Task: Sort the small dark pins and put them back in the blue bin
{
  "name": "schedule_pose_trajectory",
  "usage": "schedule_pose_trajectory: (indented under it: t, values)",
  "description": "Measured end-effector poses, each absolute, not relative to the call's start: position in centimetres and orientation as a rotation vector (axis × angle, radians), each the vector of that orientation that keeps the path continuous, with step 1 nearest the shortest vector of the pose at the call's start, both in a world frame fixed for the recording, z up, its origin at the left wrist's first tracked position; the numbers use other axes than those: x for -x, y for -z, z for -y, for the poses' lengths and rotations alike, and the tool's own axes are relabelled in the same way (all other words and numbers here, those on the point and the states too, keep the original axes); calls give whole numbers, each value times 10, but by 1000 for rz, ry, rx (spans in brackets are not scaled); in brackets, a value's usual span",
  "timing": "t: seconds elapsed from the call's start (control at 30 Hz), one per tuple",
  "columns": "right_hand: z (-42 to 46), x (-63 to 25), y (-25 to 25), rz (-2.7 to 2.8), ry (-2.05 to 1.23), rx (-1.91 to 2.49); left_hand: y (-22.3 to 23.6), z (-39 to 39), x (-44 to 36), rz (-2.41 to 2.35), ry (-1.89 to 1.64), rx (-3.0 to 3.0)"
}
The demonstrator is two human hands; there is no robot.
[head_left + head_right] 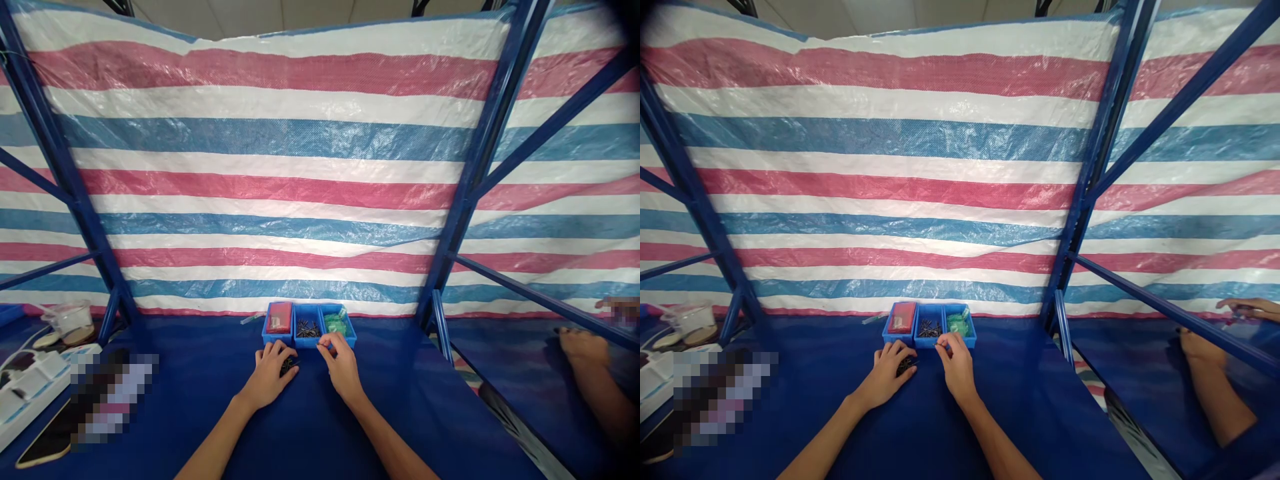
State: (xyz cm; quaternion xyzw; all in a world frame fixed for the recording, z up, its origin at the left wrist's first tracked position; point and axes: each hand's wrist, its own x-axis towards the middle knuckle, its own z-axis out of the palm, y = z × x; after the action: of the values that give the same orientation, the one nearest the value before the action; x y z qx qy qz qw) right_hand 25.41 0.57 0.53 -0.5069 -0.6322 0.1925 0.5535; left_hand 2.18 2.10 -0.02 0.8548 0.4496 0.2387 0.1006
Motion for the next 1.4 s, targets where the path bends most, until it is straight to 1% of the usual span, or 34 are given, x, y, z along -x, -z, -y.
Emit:
schedule_pose_trajectory:
  t: [0.17, 0.27, 0.4, 0.6, 0.73, 0.83, 1.13, 1.23, 1.4]
  values:
    - [-9, -254, 1, 1370, -710, 1225, -1, -20, -21, -1321, -698, -2517]
    - [-11, -254, 4, 1335, -797, 1237, -2, -19, -21, -1320, -704, -2512]
    - [-11, -254, 2, 1322, -778, 1252, -3, -19, -22, -1311, -697, -2502]
    - [-9, -254, -2, 1447, -504, 1219, -1, -20, -22, -1319, -693, -2512]
    - [-9, -253, -3, 1490, -476, 1197, -1, -21, -21, -1333, -691, -2510]
    - [-8, -252, -4, 1471, -510, 1190, -1, -21, -21, -1330, -692, -2508]
    - [-12, -252, 1, 1272, -851, 1164, 1, -21, -21, -1326, -705, -2503]
    - [-14, -252, 3, 1238, -870, 1138, 1, -21, -21, -1328, -707, -2501]
    - [-13, -253, 2, 1287, -801, 1207, 0, -21, -21, -1322, -688, -2501]
